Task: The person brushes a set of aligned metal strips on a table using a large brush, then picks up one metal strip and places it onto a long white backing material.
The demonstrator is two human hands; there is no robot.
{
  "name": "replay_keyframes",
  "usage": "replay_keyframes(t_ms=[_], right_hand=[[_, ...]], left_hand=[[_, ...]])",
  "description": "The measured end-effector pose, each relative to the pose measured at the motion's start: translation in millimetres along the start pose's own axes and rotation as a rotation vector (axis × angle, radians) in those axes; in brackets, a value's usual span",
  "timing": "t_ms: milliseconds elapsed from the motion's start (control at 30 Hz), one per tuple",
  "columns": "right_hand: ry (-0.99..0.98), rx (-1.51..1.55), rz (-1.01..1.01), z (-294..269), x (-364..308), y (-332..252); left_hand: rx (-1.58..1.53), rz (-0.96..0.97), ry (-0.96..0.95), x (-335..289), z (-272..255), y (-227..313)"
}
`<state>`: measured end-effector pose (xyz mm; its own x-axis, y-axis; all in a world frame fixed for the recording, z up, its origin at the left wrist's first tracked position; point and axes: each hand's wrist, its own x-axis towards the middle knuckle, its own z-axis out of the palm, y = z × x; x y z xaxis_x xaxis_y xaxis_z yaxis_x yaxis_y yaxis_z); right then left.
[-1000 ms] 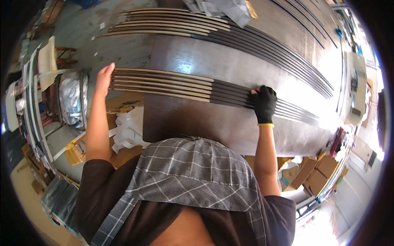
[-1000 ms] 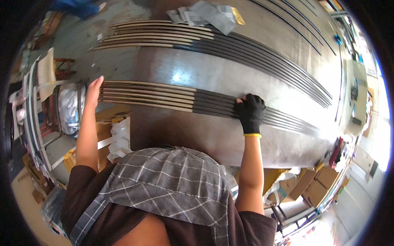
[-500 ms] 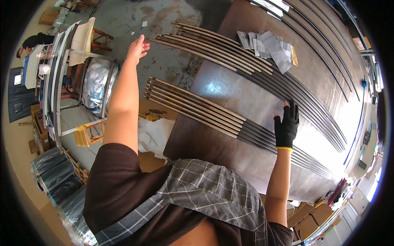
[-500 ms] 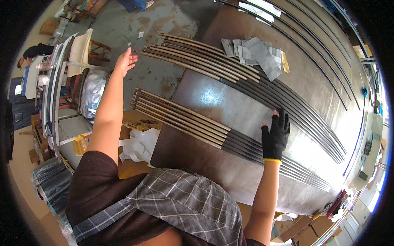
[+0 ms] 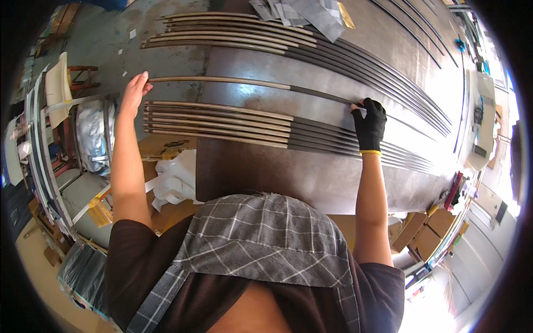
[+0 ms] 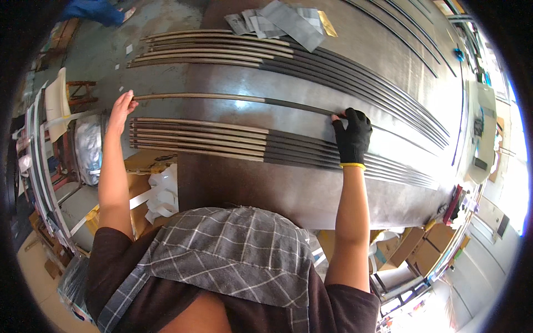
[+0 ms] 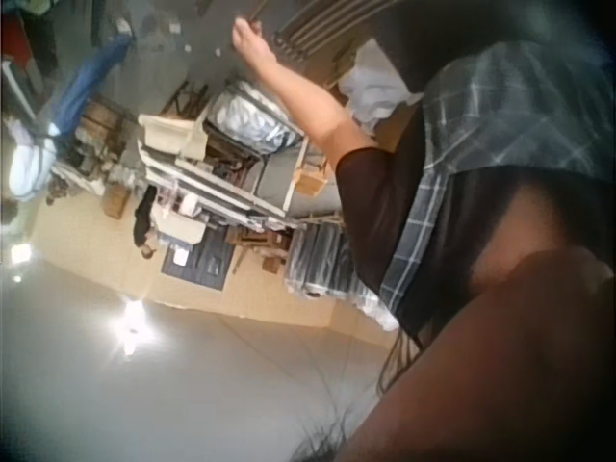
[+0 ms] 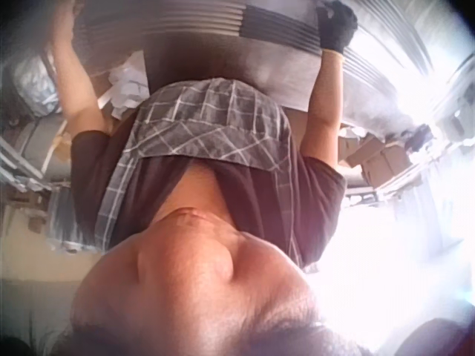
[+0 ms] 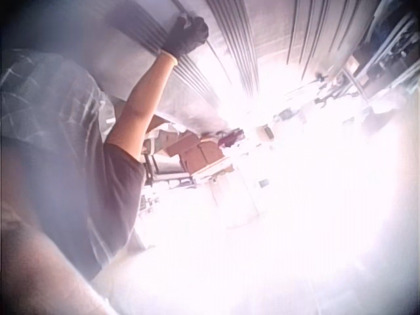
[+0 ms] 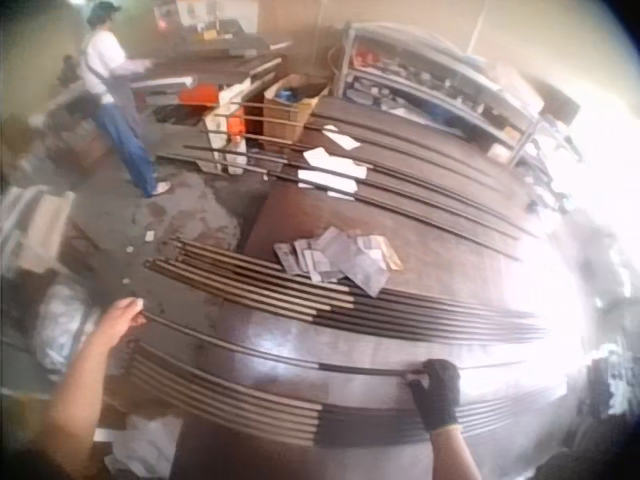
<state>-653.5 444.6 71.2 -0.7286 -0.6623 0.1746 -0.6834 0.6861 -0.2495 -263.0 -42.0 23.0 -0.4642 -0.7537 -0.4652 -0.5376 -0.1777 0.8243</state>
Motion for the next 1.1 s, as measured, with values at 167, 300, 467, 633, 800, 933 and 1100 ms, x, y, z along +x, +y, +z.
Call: replay_keyframes(t_ms=[167,300,467,633,800,933,1100], right_hand=[[-0.027,0.01,0.026,-4.8,-17.7,5.5],[-0.037,0.037,0.031,-11.0,-39.3,9.6],[-0.061,0.025,0.064,-14.5,-50.9,7.1],[-0.032,-0.014,0.054,-14.5,-50.0,0.8],[-0.198,-0.009,0.059,-36.4,-39.9,-2.7],[-0.083,-0.157,-0.033,-19.5,-2.9,-14.8],[-0.09,-0.179,-0.158,11.8,37.9,-52.2]], left_hand=[[0.106,0.017,0.006,-22.3,0.7,-14.0],[0.185,-0.049,0.108,-52.6,17.0,5.7],[0.13,-0.031,0.089,-45.3,10.2,-13.6],[0.1,-0.084,0.072,-45.5,9.3,-7.9],[0.113,-0.091,-0.057,-26.9,-12.0,-2.5],[-0.012,-0.088,0.094,12.3,-18.0,21.9],[-0.33,-0.075,0.165,68.5,-0.3,37.8]])
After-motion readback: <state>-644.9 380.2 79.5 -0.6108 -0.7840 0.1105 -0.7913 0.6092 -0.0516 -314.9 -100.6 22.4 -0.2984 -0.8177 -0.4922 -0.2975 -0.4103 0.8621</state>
